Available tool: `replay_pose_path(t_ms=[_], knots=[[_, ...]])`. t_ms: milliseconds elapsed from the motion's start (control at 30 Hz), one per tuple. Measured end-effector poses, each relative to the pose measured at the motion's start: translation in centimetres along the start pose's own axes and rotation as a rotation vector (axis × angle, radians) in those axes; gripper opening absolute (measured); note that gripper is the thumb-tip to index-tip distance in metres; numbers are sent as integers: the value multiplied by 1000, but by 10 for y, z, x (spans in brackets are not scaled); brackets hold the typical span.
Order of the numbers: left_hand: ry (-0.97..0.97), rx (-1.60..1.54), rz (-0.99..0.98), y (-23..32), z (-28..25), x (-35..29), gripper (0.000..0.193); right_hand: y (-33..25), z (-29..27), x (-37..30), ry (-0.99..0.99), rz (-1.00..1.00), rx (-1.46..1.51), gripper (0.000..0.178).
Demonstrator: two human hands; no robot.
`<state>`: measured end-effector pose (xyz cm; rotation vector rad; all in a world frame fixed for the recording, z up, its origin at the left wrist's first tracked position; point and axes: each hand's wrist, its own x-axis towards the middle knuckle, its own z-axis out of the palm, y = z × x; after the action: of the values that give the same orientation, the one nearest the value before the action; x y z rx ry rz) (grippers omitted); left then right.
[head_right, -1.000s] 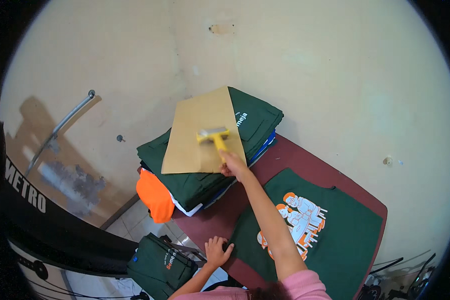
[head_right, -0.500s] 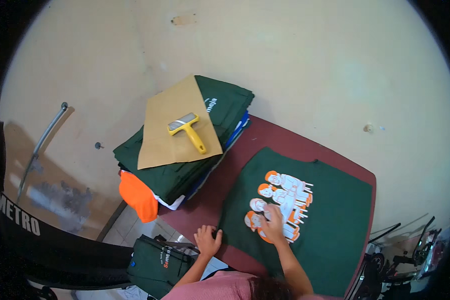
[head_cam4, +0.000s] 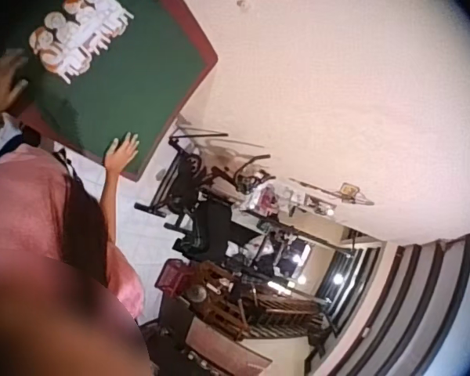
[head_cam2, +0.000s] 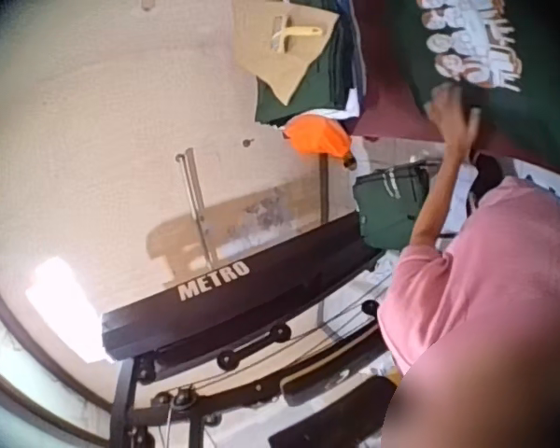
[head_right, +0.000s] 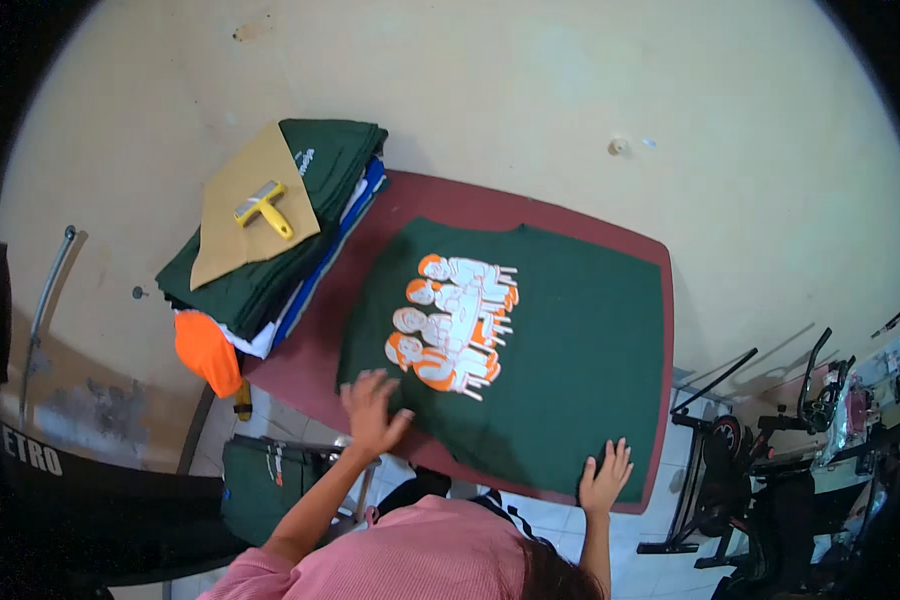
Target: The recorder uses a lint roller to clean multiple green vests before folding them on a table.
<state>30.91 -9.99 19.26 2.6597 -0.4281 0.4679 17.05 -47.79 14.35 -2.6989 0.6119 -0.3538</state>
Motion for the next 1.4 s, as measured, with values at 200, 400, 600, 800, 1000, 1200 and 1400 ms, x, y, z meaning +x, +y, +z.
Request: replay_pose_path(t_ms=[200,400,600,800,1000,1200,1400], knots=[[-392,-52,231,77,59,-21,77,16,-22,3,-51,-191,62,57],[-433,0,362,82,42,-25,78,30,-68,1,-229,-317,56,83],[-472,-42,324,80,41,-42,72,49,-84,2,-328,-306,146,65],[-358,-301,278,76,34,-26,39,64,-101,16,-422,-169,482,42],[0,-421,199,93,34,66,12,53,-134,90,-200,55,498,8],[-76,-438,224,80,84,151,25,92,-64,166,303,132,338,23],[-157,-388,257,46,67,158,39,23,-21,155,446,78,-59,44]])
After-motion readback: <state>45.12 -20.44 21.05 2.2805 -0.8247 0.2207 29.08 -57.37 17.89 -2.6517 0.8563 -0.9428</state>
